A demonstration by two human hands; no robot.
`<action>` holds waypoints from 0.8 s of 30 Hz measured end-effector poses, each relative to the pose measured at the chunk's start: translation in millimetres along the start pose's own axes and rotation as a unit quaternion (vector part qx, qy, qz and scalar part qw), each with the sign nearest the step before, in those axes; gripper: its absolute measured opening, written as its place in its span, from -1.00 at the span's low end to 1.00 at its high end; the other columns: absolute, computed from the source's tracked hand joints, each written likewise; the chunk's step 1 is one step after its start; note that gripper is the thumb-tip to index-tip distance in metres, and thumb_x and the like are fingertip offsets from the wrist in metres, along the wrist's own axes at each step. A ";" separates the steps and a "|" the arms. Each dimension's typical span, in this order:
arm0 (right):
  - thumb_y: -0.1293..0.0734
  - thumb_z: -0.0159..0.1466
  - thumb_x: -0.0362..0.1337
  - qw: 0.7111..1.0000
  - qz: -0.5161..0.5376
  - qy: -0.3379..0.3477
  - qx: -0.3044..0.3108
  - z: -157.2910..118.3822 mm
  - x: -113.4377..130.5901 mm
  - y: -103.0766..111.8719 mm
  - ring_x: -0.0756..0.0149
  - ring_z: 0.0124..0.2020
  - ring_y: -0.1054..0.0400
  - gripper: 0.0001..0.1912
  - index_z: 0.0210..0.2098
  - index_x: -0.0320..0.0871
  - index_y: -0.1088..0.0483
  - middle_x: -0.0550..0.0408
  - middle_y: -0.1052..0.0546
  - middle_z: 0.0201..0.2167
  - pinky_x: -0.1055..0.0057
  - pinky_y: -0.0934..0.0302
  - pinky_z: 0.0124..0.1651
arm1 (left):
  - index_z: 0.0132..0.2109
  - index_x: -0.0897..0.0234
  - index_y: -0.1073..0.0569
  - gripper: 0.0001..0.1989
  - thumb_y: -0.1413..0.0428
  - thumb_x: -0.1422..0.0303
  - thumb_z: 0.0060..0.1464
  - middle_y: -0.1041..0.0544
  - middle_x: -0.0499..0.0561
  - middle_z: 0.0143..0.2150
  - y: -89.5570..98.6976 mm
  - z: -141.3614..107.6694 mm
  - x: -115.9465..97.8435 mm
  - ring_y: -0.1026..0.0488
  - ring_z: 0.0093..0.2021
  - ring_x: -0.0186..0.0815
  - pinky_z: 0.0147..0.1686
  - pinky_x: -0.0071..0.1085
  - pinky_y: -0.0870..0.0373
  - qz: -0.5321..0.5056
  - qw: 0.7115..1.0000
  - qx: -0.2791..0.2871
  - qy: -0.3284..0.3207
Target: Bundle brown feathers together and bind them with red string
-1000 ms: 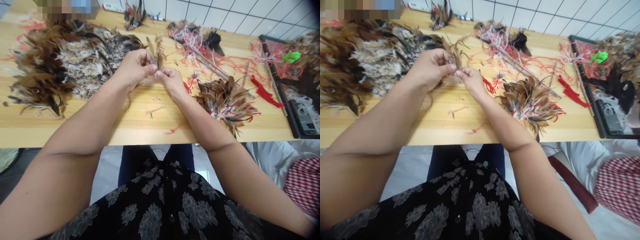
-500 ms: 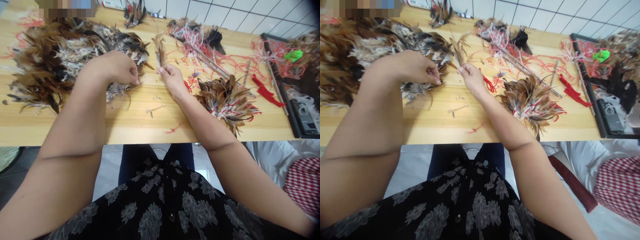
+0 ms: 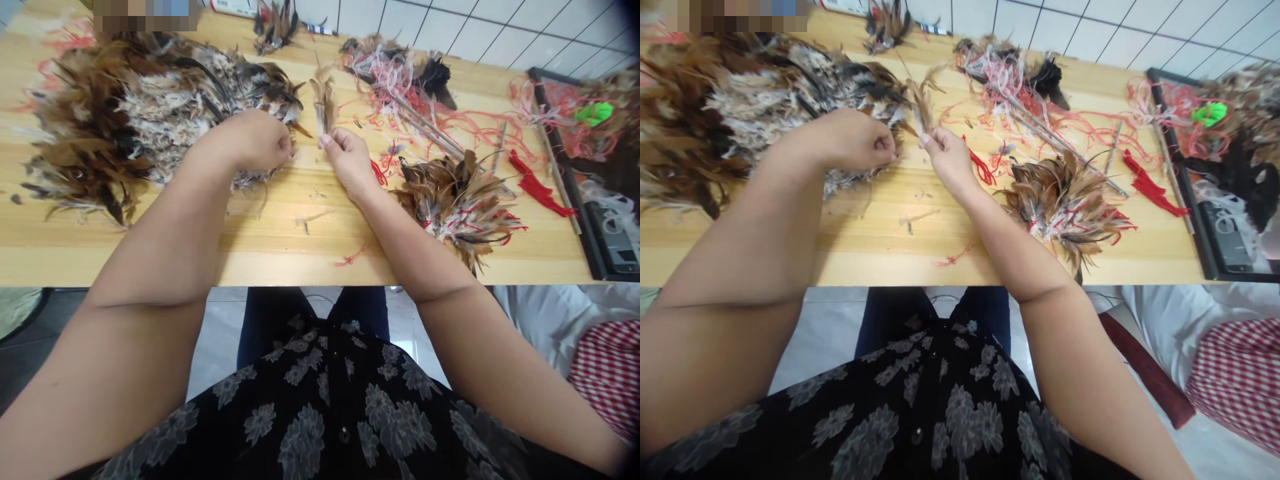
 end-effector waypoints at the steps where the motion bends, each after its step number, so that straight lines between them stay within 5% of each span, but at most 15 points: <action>1: -0.38 0.68 -0.10 1.000 -0.002 -0.009 -0.005 -0.9 2.2 0.7 0.38 -0.26 -0.28 -0.62 -0.24 -0.16 -0.50 0.25 -0.34 -0.39 0.34 -0.38 0.16 | -0.22 0.29 -0.70 -0.90 -0.27 0.47 0.27 -0.54 0.00 -0.35 6.0 -3.7 -4.4 -0.61 -0.09 -0.04 0.16 -0.23 -0.48 -0.026 0.999 -0.024 -0.003; 6: -0.37 0.69 -0.12 0.999 -0.008 -0.017 -0.029 0.2 2.3 5.1 0.37 -0.26 -0.28 -0.62 -0.26 -0.15 -0.47 0.25 -0.33 -0.39 0.34 -0.36 0.12 | 0.04 0.41 -0.76 -0.82 -0.28 0.48 0.40 -0.75 0.09 -0.11 17.2 -10.1 -11.0 -0.47 -0.27 -0.28 -0.11 -0.39 -0.39 -0.254 0.960 -0.112 0.020; 11: -0.32 0.69 0.02 0.999 0.007 0.030 -0.034 8.0 -13.4 6.0 0.34 -0.17 -0.45 -0.56 -0.22 -0.14 -0.48 0.22 -0.44 -0.32 0.26 -0.42 0.28 | 0.05 0.37 -0.78 -0.85 -0.35 0.53 0.39 -0.75 0.08 -0.08 18.3 -8.5 -3.9 -0.53 -0.20 -0.21 0.01 -0.33 -0.44 -0.182 0.971 -0.147 0.058; 15: -0.31 0.69 0.05 0.999 0.010 0.038 -0.028 12.2 -22.2 4.2 0.31 -0.11 -0.51 -0.55 -0.22 -0.13 -0.45 0.19 -0.46 -0.29 0.24 -0.43 0.30 | -0.13 0.28 -0.75 -0.97 -0.40 0.47 0.35 -0.62 -0.01 -0.28 23.6 -12.0 -10.9 -0.61 -0.12 -0.09 0.16 -0.27 -0.46 -0.049 0.992 -0.108 0.038; 20: -0.34 0.67 0.04 0.998 0.020 0.043 -0.038 13.6 -24.7 4.6 0.32 -0.14 -0.50 -0.55 -0.25 -0.12 -0.44 0.21 -0.45 -0.32 0.22 -0.45 0.32 | -0.36 0.22 -0.62 -0.73 -0.53 0.31 0.19 -0.39 -0.04 -0.46 9.4 -4.9 -7.8 -0.64 -0.13 0.07 0.12 -0.17 -0.54 0.042 0.997 -0.019 0.057; 24: -0.35 0.67 -0.04 0.998 0.013 0.041 -0.047 12.9 -23.3 5.5 0.31 -0.14 -0.51 -0.60 -0.26 -0.13 -0.45 0.22 -0.43 -0.34 0.23 -0.44 0.32 | -0.45 0.21 -0.56 -0.67 -0.58 0.42 0.00 -0.39 -0.06 -0.48 -18.8 13.4 11.9 -0.64 0.02 0.08 0.32 -0.21 -0.45 -0.090 0.996 -0.002 0.026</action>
Point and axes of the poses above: each hand's wrist, its own z-axis towards the middle knuckle, its own y-axis out of the back of the hand, x = y × z, the point moved 6 cm from there along z, towards the middle knuckle
